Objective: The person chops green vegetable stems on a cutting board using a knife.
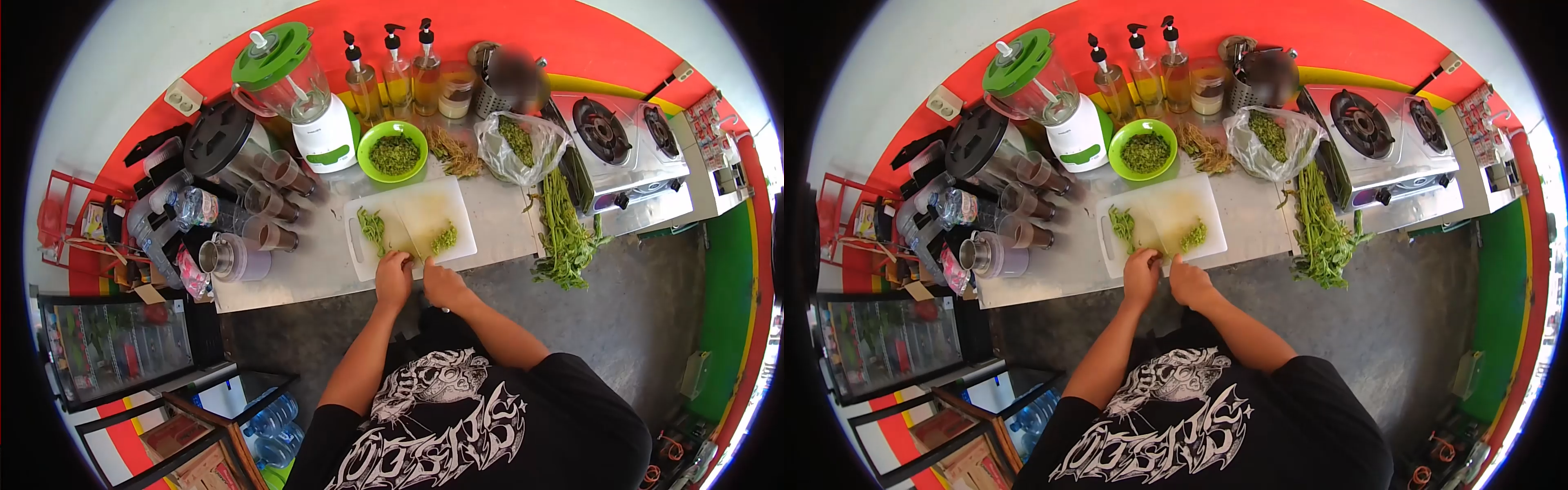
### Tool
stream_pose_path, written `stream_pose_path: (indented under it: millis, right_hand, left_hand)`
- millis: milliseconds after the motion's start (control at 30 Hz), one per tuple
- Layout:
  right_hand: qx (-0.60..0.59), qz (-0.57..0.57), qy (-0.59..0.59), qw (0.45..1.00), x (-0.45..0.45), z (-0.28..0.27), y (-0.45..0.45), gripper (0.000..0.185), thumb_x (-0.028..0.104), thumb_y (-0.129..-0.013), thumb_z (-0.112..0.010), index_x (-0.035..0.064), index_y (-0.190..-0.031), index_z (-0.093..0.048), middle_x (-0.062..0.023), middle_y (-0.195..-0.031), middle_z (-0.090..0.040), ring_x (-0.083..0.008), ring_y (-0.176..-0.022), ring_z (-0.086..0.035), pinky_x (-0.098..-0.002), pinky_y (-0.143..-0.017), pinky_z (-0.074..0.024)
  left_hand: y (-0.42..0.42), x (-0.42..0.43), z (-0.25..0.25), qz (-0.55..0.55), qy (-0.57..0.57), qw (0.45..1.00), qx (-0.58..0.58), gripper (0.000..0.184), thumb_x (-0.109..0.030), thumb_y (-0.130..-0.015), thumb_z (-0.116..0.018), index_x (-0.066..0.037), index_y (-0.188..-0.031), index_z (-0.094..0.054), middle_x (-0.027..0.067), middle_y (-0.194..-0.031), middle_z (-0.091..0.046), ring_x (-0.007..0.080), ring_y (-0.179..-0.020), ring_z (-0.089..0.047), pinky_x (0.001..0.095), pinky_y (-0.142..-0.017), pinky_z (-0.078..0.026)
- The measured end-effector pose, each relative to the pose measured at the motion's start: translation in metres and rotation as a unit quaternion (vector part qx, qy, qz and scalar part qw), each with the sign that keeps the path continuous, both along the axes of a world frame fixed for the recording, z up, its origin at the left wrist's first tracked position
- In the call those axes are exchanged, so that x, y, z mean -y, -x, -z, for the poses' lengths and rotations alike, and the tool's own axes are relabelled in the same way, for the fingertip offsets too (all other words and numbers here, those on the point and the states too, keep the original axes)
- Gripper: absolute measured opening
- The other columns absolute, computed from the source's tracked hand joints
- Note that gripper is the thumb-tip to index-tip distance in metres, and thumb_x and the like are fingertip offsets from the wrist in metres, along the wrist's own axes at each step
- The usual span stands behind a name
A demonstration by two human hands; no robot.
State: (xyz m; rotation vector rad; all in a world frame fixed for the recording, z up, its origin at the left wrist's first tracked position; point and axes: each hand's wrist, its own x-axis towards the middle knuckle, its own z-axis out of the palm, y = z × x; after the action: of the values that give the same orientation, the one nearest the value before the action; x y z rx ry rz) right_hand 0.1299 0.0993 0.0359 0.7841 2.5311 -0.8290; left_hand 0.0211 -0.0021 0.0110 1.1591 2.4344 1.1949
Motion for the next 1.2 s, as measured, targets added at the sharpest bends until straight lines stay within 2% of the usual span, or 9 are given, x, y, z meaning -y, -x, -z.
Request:
stream_pose_path:
  millis: [100, 167, 267, 500, 833, 1000, 1067, 1133, 1200]
  right_hand:
    - [0.004, 0.008, 0.005, 1.0, 0.001, -0.008, 0.003, 0.041, 0.012, -0.087, -0.064, -0.0094, -0.115, -0.043, -0.031, -0.092, -0.069, -0.0468, -0.092, -0.07, -0.0522, -0.079, -0.0566]
    - [0.02, 0.021, 0.016, 0.999, 0.008, -0.011, 0.001, 0.041, 0.012, -0.086, -0.064, -0.0093, -0.115, -0.043, -0.031, -0.093, -0.069, -0.0467, -0.092, -0.07, -0.052, -0.079, -0.0566]
    - [-0.005, 0.013, 0.004, 1.0, 0.009, -0.003, 0.003, 0.04, 0.012, -0.087, -0.063, -0.0097, -0.114, -0.044, -0.0322, -0.092, -0.068, -0.0475, -0.092, -0.069, -0.0524, -0.08, -0.0563]
    - [0.011, 0.014, 0.018, 1.0, 0.011, -0.007, 0.001, 0.04, 0.012, -0.088, -0.059, -0.0118, -0.116, -0.043, -0.034, -0.095, -0.068, -0.0489, -0.093, -0.068, -0.0534, -0.083, -0.0552]
    - [0.053, 0.003, 0.005, 0.999, 0.017, -0.014, 0.008, 0.044, 0.011, -0.087, -0.062, -0.0093, -0.121, -0.044, -0.03, -0.102, -0.069, -0.0423, -0.097, -0.071, -0.0465, -0.083, -0.0578]
    - [0.006, 0.023, -0.01, 1.0, 0.011, -0.003, 0.014, 0.033, 0.011, -0.088, -0.059, -0.0094, -0.11, -0.044, -0.0339, -0.093, -0.068, -0.0473, -0.093, -0.069, -0.0527, -0.08, -0.0557]
    - [0.009, 0.024, -0.008, 1.0, 0.012, -0.002, 0.014, 0.034, 0.01, -0.088, -0.059, -0.0094, -0.111, -0.044, -0.0339, -0.093, -0.068, -0.0476, -0.093, -0.069, -0.0528, -0.08, -0.0558]
    - [0.056, 0.029, 0.038, 0.997, 0.019, -0.019, 0.01, 0.042, 0.011, -0.086, -0.064, -0.0094, -0.117, -0.043, -0.031, -0.099, -0.069, -0.0443, -0.096, -0.07, -0.05, -0.085, -0.0561]
    - [0.021, 0.034, 0.02, 0.999, 0.025, -0.005, 0.008, 0.041, 0.011, -0.086, -0.064, -0.0091, -0.116, -0.043, -0.0308, -0.099, -0.069, -0.0446, -0.096, -0.07, -0.0499, -0.084, -0.0563]
  left_hand:
    - [0.006, 0.001, -0.005, 0.011, 0.052, 0.997, 0.047, 0.012, -0.002, -0.084, -0.063, -0.003, -0.094, -0.071, 0.0136, -0.092, -0.064, 0.035, -0.094, -0.061, 0.0437, -0.08, -0.05]
    - [0.001, 0.005, -0.002, 0.02, 0.024, 0.998, -0.048, 0.014, -0.001, -0.084, -0.064, -0.004, -0.096, -0.072, 0.012, -0.093, -0.064, 0.0342, -0.094, -0.061, 0.0441, -0.08, -0.051]
    - [-0.006, 0.01, 0.002, 0.007, -0.017, 0.997, -0.081, 0.018, 0.0, -0.084, -0.064, -0.005, -0.098, -0.073, 0.0102, -0.093, -0.062, 0.0333, -0.093, -0.06, 0.0442, -0.081, -0.051]
    - [0.0, 0.018, 0.005, 0.028, -0.018, 0.997, -0.071, 0.018, 0.001, -0.083, -0.064, -0.004, -0.097, -0.074, 0.0124, -0.092, -0.064, 0.0349, -0.091, -0.061, 0.0432, -0.082, -0.05]
    - [0.02, 0.013, 0.006, 0.042, -0.013, 0.998, 0.052, 0.012, -0.001, -0.083, -0.065, -0.001, -0.092, -0.074, 0.0168, -0.084, -0.066, 0.0354, -0.086, -0.064, 0.0435, -0.079, -0.05]
    - [0.014, 0.014, 0.008, 0.021, 0.002, 0.996, 0.086, 0.012, -0.001, -0.082, -0.065, 0.0, -0.091, -0.073, 0.0171, -0.085, -0.066, 0.0358, -0.087, -0.064, 0.044, -0.079, -0.05]
    - [0.008, 0.017, 0.001, 0.02, -0.014, 1.0, -0.009, 0.012, 0.0, -0.082, -0.065, 0.0, -0.092, -0.073, 0.0168, -0.089, -0.066, 0.0361, -0.088, -0.064, 0.0437, -0.08, -0.05]
    - [0.006, 0.02, 0.001, 0.023, -0.016, 1.0, -0.014, 0.014, 0.0, -0.082, -0.065, 0.0, -0.093, -0.073, 0.0164, -0.09, -0.066, 0.0362, -0.089, -0.063, 0.0436, -0.081, -0.05]
    - [0.004, 0.022, 0.003, 0.021, -0.021, 0.999, -0.016, 0.015, 0.0, -0.082, -0.065, 0.0, -0.094, -0.073, 0.0161, -0.091, -0.066, 0.0364, -0.09, -0.063, 0.0435, -0.081, -0.05]
